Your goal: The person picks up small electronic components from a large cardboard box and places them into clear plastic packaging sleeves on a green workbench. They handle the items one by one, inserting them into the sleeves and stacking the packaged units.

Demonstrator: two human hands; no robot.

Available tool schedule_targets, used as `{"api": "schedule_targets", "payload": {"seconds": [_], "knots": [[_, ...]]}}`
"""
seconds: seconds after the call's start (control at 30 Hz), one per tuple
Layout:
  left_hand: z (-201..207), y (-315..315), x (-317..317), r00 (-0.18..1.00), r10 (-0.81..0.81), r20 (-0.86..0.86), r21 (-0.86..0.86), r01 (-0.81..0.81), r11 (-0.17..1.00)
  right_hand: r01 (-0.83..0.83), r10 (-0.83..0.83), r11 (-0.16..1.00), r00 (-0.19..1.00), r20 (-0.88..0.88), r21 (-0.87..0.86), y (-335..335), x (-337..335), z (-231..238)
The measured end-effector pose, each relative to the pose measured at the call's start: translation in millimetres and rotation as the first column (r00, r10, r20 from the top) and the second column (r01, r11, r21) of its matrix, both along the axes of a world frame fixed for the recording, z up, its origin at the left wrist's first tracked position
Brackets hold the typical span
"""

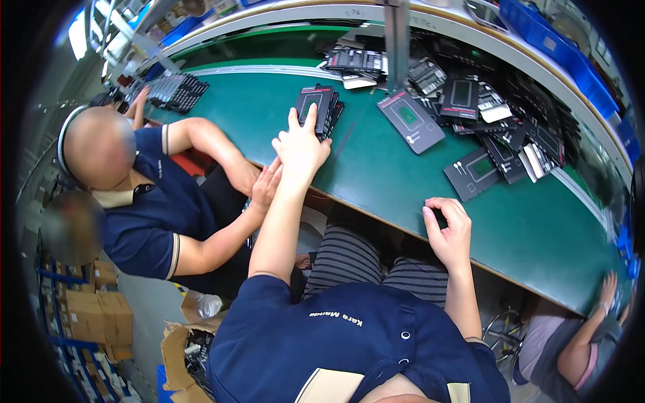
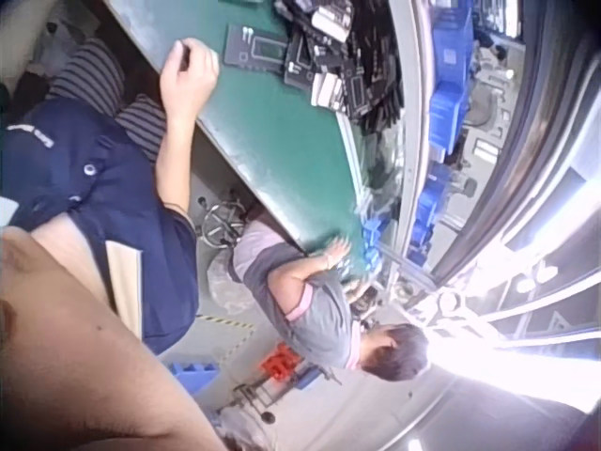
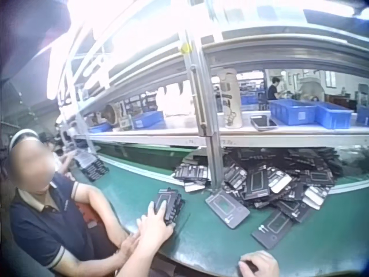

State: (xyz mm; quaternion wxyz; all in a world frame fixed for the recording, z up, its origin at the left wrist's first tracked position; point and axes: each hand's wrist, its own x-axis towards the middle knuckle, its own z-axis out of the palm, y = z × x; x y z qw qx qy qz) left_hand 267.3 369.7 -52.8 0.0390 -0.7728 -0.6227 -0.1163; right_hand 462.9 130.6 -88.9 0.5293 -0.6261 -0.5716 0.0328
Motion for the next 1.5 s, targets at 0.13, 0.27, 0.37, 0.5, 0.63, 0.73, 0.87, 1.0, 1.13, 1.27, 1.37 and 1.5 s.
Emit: {"api": "schedule_targets", "payload": {"seconds": [0.13,0.27,0.37,0.5,0.63,0.73,0.87,1.0,1.13,1.27,1.37,1.5], "knots": [[12,42,-21,0.995,0.097,-0.014,-0.101,-0.098,0.99,0.004,-0.003,1.0,0.999,0.036,-0.011,-1,1,-1],[12,73,-54,0.986,0.158,0.044,-0.141,-0.151,0.978,-0.005,0.005,1.0,1.0,0.019,-0.018,-1,-1,-1],[6,88,-73,0.987,0.147,0.069,-0.185,-0.133,0.974,-0.009,0.009,1.0,1.0,-0.016,-0.026,0,-1,-1],[16,68,-56,0.953,0.239,-0.183,-0.039,-0.251,0.967,-0.028,0.028,0.999,1.0,-0.005,-0.038,3,-2,1],[69,12,-1,0.878,-0.479,0.015,-0.177,0.474,0.863,0.007,-0.007,0.998,1.0,0.009,-0.059,2,0,2],[86,-18,38,-0.026,-0.923,0.384,-0.132,0.988,-0.083,0.035,-0.037,0.997,0.999,-0.022,-0.076,1,5,-4],[161,-85,54,-0.801,-0.367,0.473,0.268,0.528,-0.806,0.068,-0.092,0.994,0.943,-0.321,-0.087,16,-25,7],[183,-102,65,-0.936,0.234,0.264,0.609,-0.026,-0.793,0.072,-0.084,0.992,0.99,-0.112,-0.105,0,4,12],[171,-125,34,-0.995,0.037,-0.096,0.948,-0.103,-0.3,0.05,-0.066,0.99,0.99,-0.122,-0.131,0,7,5],[165,-151,16,-0.732,-0.56,-0.389,0.9,-0.431,-0.063,0.023,-0.037,0.991,0.993,-0.108,-0.132,12,5,-4],[170,-161,34,-0.608,-0.552,-0.57,0.78,-0.611,-0.132,0.036,-0.043,0.992,0.998,-0.054,-0.122,9,3,0],[146,-166,21,-0.761,-0.551,-0.341,0.92,-0.39,-0.03,0.041,-0.045,0.994,0.998,-0.039,-0.103,6,3,-1]]}}
